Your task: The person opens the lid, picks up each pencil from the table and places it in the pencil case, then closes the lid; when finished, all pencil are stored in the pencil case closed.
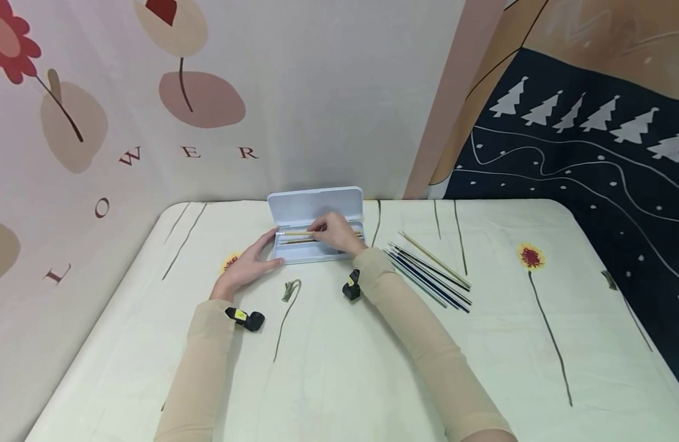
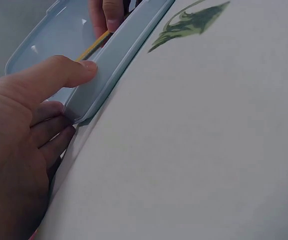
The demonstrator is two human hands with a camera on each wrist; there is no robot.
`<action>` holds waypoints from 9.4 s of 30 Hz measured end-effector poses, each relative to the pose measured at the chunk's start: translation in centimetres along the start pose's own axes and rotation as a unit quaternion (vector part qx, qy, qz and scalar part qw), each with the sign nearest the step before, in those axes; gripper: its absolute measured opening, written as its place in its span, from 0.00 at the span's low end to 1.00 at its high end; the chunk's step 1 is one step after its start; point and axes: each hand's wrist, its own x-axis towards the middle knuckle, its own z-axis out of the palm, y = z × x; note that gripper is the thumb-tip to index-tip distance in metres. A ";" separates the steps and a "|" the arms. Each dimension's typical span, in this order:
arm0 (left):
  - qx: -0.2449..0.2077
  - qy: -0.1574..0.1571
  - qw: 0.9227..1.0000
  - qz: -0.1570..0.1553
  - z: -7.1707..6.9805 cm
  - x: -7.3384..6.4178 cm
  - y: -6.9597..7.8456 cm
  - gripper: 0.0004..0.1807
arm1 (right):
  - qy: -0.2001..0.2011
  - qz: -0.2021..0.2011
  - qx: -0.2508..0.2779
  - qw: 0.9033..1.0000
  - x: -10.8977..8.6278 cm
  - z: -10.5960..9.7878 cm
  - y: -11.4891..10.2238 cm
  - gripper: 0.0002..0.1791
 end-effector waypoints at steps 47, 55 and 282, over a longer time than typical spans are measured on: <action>0.009 0.004 1.000 0.022 0.3 0.0 0.1 0.47 | 0.082 0.019 0.079 0.993 -7.2 -3.1 1.3 0.08; 0.010 -0.001 1.000 0.019 0.1 0.0 0.0 0.47 | 0.092 0.018 0.086 0.992 -9.0 -4.2 2.2 0.09; 0.030 0.006 0.999 0.020 0.2 0.4 0.4 0.47 | 0.052 -0.003 0.028 0.998 -5.2 -3.8 2.1 0.09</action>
